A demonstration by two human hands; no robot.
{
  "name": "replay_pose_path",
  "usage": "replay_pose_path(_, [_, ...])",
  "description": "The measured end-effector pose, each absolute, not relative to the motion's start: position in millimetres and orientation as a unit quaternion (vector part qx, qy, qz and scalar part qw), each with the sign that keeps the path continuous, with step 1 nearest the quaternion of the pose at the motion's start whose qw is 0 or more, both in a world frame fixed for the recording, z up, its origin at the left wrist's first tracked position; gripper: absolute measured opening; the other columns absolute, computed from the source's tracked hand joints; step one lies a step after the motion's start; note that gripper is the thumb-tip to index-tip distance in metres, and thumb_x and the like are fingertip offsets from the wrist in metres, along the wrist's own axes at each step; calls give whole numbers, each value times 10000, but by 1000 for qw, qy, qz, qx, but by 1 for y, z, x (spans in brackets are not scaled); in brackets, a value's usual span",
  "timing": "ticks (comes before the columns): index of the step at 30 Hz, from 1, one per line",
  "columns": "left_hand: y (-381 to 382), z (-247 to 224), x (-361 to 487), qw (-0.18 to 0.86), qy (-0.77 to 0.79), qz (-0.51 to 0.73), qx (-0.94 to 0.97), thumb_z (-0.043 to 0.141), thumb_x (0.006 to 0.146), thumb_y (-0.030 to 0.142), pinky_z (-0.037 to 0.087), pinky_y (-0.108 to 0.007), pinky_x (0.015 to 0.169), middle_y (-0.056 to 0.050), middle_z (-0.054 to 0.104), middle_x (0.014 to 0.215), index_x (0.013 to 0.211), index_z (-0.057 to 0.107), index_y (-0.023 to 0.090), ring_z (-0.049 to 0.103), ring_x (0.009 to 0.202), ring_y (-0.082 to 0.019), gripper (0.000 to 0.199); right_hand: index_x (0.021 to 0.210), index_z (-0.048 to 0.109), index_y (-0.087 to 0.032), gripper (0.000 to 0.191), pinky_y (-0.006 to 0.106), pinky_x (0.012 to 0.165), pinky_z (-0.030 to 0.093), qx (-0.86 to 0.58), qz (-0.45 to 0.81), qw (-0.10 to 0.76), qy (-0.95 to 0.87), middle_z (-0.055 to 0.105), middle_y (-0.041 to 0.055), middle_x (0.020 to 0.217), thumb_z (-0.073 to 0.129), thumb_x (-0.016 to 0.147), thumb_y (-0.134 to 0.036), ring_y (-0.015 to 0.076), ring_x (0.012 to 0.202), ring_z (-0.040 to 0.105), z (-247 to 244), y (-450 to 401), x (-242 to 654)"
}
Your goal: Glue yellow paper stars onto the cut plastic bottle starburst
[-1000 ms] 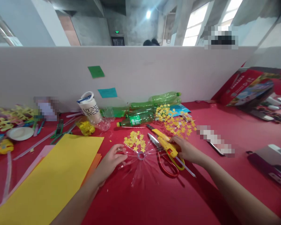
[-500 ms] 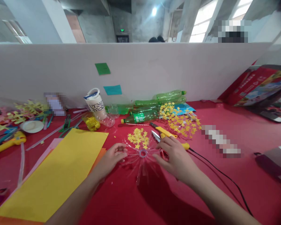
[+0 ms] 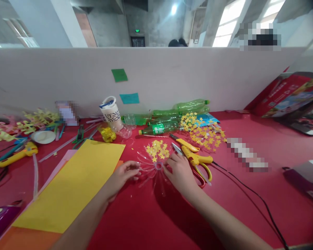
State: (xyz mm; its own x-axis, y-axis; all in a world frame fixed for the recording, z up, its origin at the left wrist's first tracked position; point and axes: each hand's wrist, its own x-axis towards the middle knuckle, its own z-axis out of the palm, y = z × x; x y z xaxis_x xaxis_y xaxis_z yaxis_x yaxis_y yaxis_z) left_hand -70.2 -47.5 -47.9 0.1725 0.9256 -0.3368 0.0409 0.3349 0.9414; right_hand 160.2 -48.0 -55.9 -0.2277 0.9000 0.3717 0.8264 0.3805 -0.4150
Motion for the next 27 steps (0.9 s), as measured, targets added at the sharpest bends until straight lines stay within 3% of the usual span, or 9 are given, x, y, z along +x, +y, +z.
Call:
replay_pose_path(5, [-49,-51,-73,672,516,365,385,650,780,267,505,-329,827,-64,662,952,928,566,175,660,872,-182,194,791,656,-176,122,288,705,437,-536,106,308,-779,653,46,790,562,866,-197,178,747,595,-58,-47,162])
replay_pose_path(11, [-44,-62,-77,726,481,395,293,557,854,367,519,-347,847,-126,704,967,878,550,156,692,852,-198,212,803,641,-188,112,274,704,467,-520,136,352,-766,657,38,779,561,878,-209,175,742,605,-49,-50,164])
replay_pose_path(15, [-44,-62,-75,720,481,435,246,590,821,253,512,-350,871,-120,721,929,833,533,165,701,860,-198,106,802,631,-197,99,283,716,474,-505,143,389,-757,665,37,782,563,873,-205,181,757,613,-32,-51,165])
replay_pose_path(16, [-46,-60,-71,719,476,433,264,625,788,204,507,-356,882,-116,719,961,879,547,165,699,875,-201,126,803,631,-199,95,287,717,473,-500,145,399,-755,668,36,781,565,870,-205,183,760,614,-27,-52,165])
replay_pose_path(18, [-52,-55,-59,722,451,411,326,700,721,165,501,-386,895,-114,685,1100,1039,560,190,688,926,-223,348,793,631,-198,97,294,712,469,-484,148,420,-753,668,36,768,566,865,-201,187,753,612,-17,-54,165])
replay_pose_path(21, [-59,-49,-37,728,393,421,371,740,700,226,496,-423,910,-111,608,1252,1236,507,259,650,1024,-263,585,784,629,-192,109,295,691,461,-464,156,432,-758,660,37,755,555,864,-191,186,737,605,-6,-57,163])
replay_pose_path(27, [-53,-49,-12,721,359,455,380,719,727,226,504,-395,895,-89,611,1248,1160,576,239,622,1065,-274,456,801,636,-207,89,297,705,460,-464,177,414,-763,664,29,777,572,861,-191,185,763,609,-4,-61,163])
